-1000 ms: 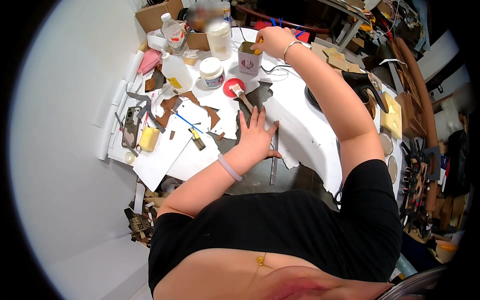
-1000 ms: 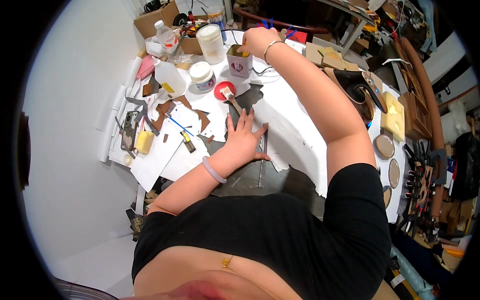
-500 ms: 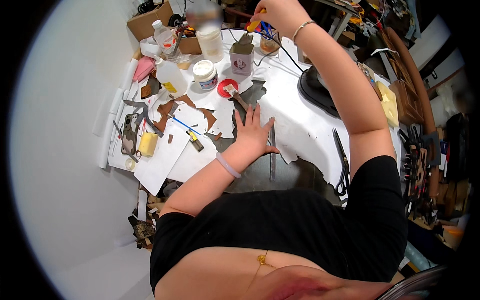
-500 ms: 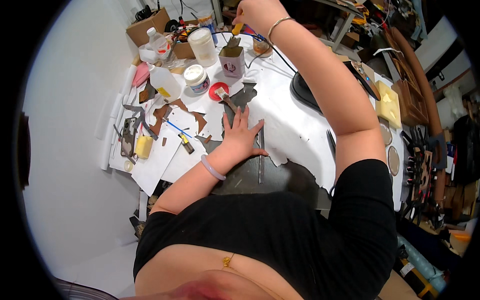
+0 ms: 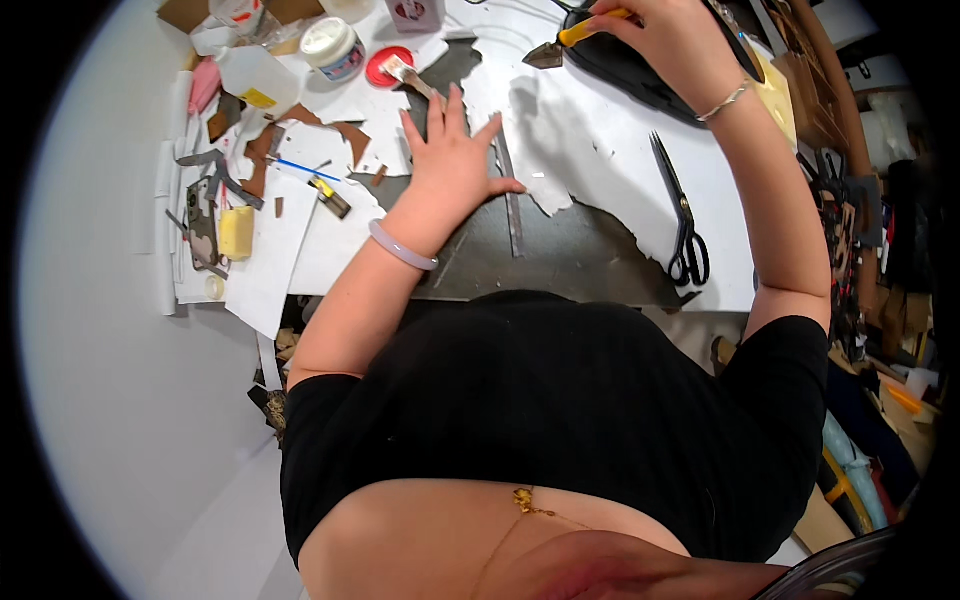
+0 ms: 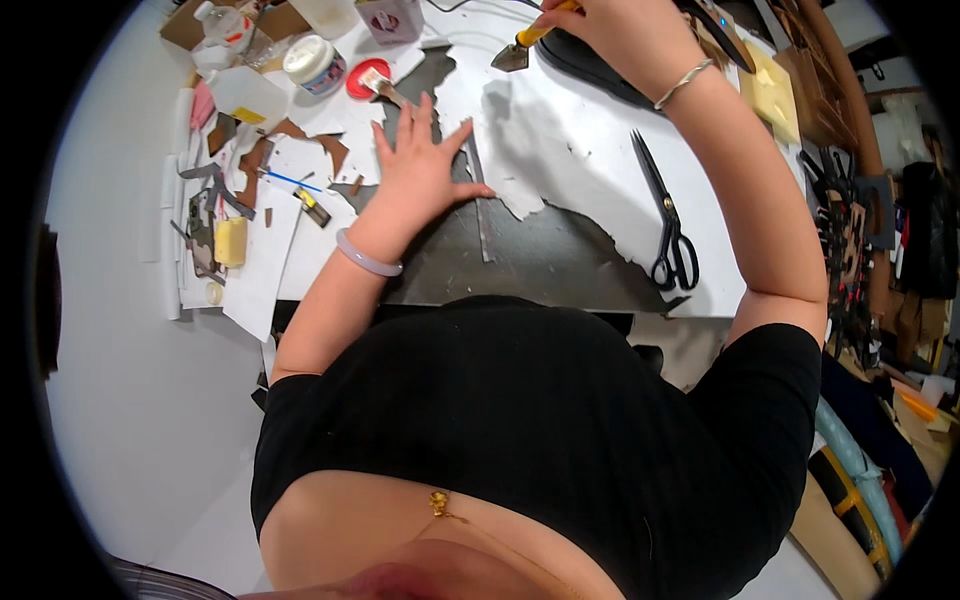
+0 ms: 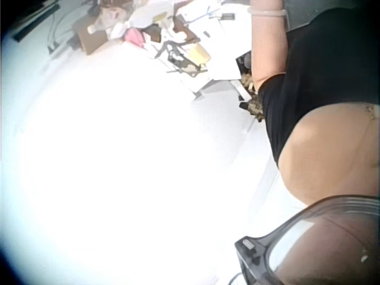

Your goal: The person retrieves a strip of dark material from a bin and places it on a white work surface. They use a ruler to measure and mark the strip, then use a yellow utility knife to cut the material along the ruler's edge. The person repeats the measuring and cutting process to create smaller pieces.

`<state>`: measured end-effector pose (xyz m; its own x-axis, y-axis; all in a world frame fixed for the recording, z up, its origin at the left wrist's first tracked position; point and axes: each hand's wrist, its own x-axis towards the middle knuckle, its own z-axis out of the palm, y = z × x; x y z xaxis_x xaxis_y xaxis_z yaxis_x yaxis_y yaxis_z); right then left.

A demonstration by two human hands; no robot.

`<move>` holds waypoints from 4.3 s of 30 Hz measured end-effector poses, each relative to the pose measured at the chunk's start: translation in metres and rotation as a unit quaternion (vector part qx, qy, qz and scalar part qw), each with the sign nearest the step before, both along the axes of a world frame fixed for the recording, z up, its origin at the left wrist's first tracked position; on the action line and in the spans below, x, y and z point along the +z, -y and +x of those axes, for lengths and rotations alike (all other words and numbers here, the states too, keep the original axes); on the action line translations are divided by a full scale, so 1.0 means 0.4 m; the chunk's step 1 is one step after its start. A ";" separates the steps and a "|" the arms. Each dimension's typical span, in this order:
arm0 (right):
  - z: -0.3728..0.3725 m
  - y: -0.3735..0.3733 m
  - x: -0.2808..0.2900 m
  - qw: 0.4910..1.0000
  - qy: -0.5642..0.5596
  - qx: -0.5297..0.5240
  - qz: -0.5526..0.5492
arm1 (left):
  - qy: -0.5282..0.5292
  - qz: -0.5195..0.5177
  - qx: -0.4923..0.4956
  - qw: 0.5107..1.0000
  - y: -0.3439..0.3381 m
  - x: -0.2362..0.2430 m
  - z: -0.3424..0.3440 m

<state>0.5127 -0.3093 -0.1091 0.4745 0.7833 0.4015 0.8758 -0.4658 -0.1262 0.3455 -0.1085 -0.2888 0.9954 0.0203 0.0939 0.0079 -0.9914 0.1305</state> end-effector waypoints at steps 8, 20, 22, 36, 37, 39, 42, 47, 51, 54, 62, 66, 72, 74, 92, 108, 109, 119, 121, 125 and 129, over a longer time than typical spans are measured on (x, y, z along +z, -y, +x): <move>-0.004 0.060 -0.091 0.989 -0.101 -0.076 -0.076 | 0.043 0.006 -0.012 0.999 -0.002 -0.025 0.006; 0.005 0.031 -0.170 0.944 -0.074 -0.074 -0.312 | 0.021 0.001 -0.020 1.000 -0.006 -0.022 0.013; -0.007 0.011 -0.178 0.954 -0.084 -0.093 -0.274 | 0.023 -0.004 -0.023 0.999 -0.006 -0.023 0.011; 0.043 -0.013 -0.228 0.957 -0.191 -0.083 -0.203 | 0.046 -0.021 -0.028 0.998 -0.015 -0.038 0.021; 0.042 -0.014 -0.227 0.957 -0.192 -0.087 -0.201 | 0.023 -0.036 -0.034 0.999 -0.016 -0.016 0.021; 0.033 -0.013 -0.214 0.957 -0.193 -0.092 -0.196 | -0.003 -0.056 -0.035 0.998 -0.013 0.010 0.020; 0.019 0.005 -0.192 0.966 -0.155 -0.076 -0.192 | -0.003 -0.055 -0.021 0.998 -0.013 0.024 0.015; -0.005 0.045 -0.158 0.961 -0.183 -0.072 -0.197 | 0.007 -0.033 -0.027 0.999 -0.008 0.020 0.028; -0.020 0.055 -0.168 0.961 -0.187 -0.005 -0.203 | -0.014 -0.043 -0.014 0.999 -0.005 0.024 0.024; -0.016 0.089 -0.218 0.965 -0.168 0.065 -0.192 | -0.026 -0.068 -0.010 0.997 -0.015 0.027 0.027; -0.034 0.073 -0.240 0.965 -0.147 0.061 -0.208 | -0.015 -0.086 -0.020 0.996 -0.021 0.021 0.027; -0.040 0.073 -0.244 0.963 -0.157 0.063 -0.212 | -0.055 -0.086 0.000 0.995 -0.014 0.037 0.035; -0.043 0.074 -0.252 0.962 -0.163 0.062 -0.211 | -0.048 -0.085 -0.006 0.995 -0.017 0.027 0.035; -0.043 0.072 -0.253 0.963 -0.162 0.064 -0.207 | -0.040 -0.099 -0.010 0.994 -0.018 0.028 0.036; -0.062 0.018 -0.224 0.962 -0.194 -0.017 -0.190 | -0.061 -0.098 -0.002 0.993 -0.018 0.041 0.037; -0.053 0.034 -0.236 0.955 -0.231 -0.042 -0.184 | -0.070 -0.177 0.007 0.982 -0.012 0.088 0.044; -0.044 0.039 -0.242 0.953 -0.236 -0.033 -0.185 | -0.061 -0.166 0.001 0.984 -0.018 0.070 0.041; -0.059 0.008 -0.224 0.959 -0.217 -0.062 -0.173 | -0.056 -0.146 0.005 0.988 -0.023 0.054 0.039; -0.051 0.011 -0.230 0.957 -0.222 -0.065 -0.175 | -0.063 -0.141 0.015 0.988 -0.016 0.064 0.042; -0.047 0.010 -0.228 0.958 -0.224 -0.054 -0.169 | -0.058 -0.126 0.000 0.990 -0.025 0.058 0.039; -0.036 0.000 -0.216 0.952 -0.253 -0.051 -0.165 | -0.072 -0.160 0.026 0.984 -0.011 0.081 0.040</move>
<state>0.4983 -0.3094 -0.1954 0.6227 0.7663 -0.1583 0.6899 -0.6332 -0.3509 0.3615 -0.1041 -0.2564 0.9948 0.0763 -0.0677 0.0981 -0.8979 0.4291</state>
